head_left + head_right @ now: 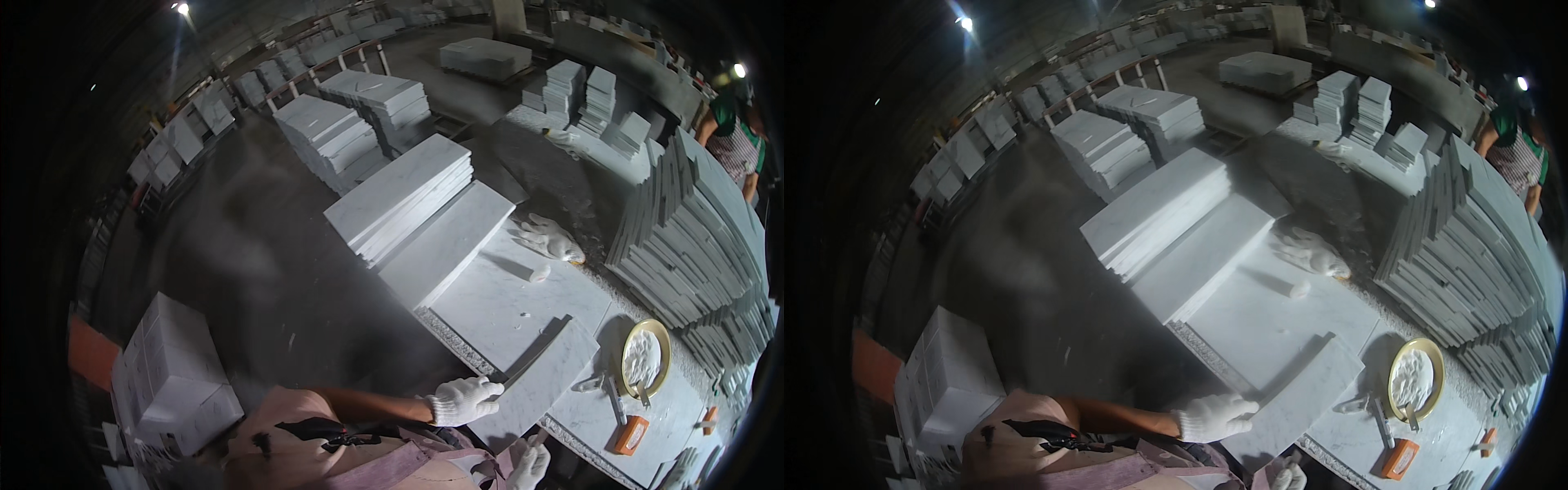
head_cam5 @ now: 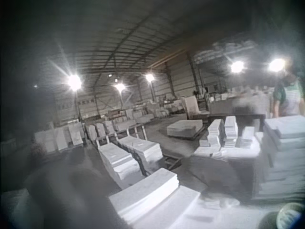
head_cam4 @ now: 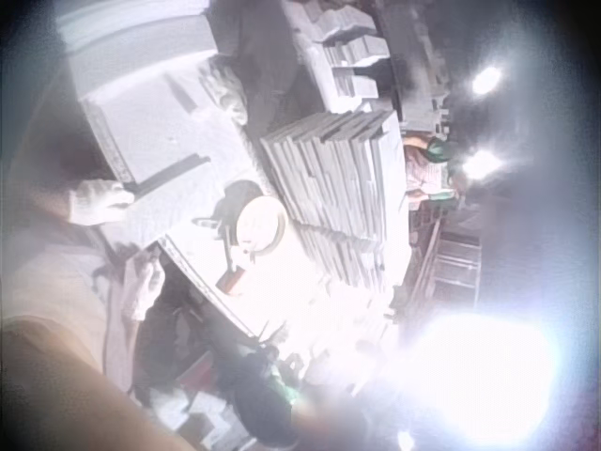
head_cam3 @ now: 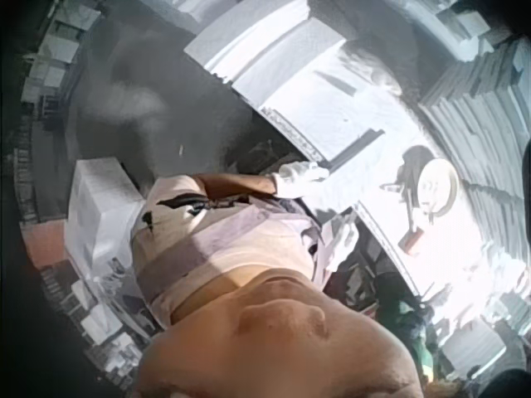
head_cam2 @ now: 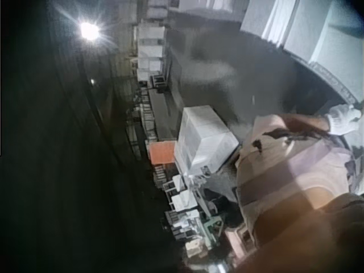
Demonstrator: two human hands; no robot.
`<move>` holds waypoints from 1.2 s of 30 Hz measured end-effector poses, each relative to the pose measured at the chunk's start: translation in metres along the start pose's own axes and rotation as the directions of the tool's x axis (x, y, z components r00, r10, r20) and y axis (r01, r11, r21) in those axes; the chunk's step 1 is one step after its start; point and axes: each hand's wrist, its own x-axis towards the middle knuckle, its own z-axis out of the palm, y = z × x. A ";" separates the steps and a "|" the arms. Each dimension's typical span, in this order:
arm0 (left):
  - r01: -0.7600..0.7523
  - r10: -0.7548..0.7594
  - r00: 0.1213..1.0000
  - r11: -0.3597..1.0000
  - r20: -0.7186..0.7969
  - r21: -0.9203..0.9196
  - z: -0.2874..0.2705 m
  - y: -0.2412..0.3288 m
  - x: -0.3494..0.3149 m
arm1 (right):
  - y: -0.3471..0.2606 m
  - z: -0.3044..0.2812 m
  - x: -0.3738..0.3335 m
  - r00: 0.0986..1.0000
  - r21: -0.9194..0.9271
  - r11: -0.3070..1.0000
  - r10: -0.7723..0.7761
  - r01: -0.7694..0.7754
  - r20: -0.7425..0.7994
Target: The person uses a utility knife to scrape and smooth the edges of a white rectangular tile, then marks it with a marker. They wipe the tile with a cloth and place it on a stack. The process is repeated with another tile.
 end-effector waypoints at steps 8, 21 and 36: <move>-0.062 0.062 0.998 0.998 -0.019 -0.014 0.009 -0.001 0.016 | -0.012 0.045 -0.018 0.997 -0.157 0.987 -0.031 0.020 -0.070; -0.027 0.025 1.000 0.980 -0.016 -0.195 -0.027 0.001 0.041 | 0.068 0.031 0.007 0.956 -0.105 0.957 -0.252 0.269 0.153; 0.110 0.018 0.969 0.861 0.245 -0.496 -0.022 -0.025 0.078 | 0.001 -0.019 0.191 0.986 0.312 0.946 -0.045 0.093 -0.158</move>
